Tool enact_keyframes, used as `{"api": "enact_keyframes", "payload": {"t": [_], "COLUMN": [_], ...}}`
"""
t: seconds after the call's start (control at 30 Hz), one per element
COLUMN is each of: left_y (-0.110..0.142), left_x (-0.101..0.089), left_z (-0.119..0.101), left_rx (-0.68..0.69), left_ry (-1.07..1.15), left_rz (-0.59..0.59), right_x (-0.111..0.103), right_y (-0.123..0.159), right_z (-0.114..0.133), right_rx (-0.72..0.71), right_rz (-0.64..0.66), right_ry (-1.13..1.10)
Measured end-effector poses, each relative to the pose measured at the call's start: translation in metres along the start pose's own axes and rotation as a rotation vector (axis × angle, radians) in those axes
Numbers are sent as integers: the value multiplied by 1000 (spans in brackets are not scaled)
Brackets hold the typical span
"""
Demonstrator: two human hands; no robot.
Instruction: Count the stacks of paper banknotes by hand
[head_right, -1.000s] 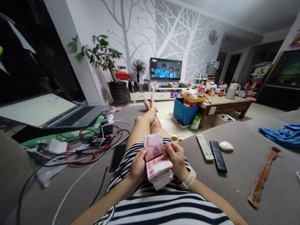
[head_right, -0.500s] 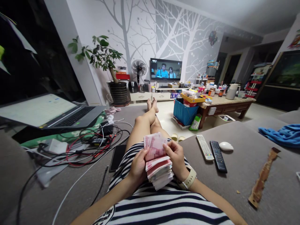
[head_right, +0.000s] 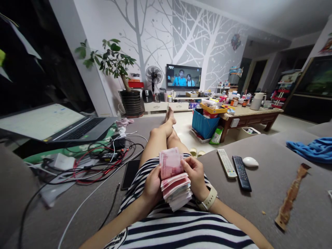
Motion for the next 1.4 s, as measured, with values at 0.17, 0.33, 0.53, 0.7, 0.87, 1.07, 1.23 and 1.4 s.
{"api": "enact_keyframes", "payload": {"t": [0.17, 0.33, 0.53, 0.7, 0.87, 1.07, 1.23, 1.4], "left_y": [0, 0, 3, 5, 5, 2, 1, 1], "left_x": [0, 0, 3, 5, 5, 2, 3, 2], "left_z": [0, 1, -2, -4, -4, -2, -2, -1], "left_rx": [2, -7, -10, -13, -13, 10, 14, 1], "left_ry": [8, 7, 3, 10, -13, -47, -42, -40], "left_rz": [-1, 9, 20, 13, 18, 19, 17, 14], "right_x": [0, 0, -1, 0, 1, 1, 1, -1], "right_y": [0, -1, 0, 0, 0, 0, 0, 1], "right_z": [-1, -4, -3, -1, -1, -1, -3, -3], "right_rx": [1, 10, 7, 4, 1, 6, 15, -3], "right_rz": [2, 7, -3, -4, -5, -2, 2, -4], "right_ry": [-9, -9, -7, 1, -7, -6, -15, -18]}}
Point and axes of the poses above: each hand's wrist, its own y-axis away from the middle knuckle, its own x-axis out of the palm, z = x × y, the point moved 5 cm from there along -y, towards the middle knuckle, and after that the axes turned 13 degrees about x, right-handed, at the moved point
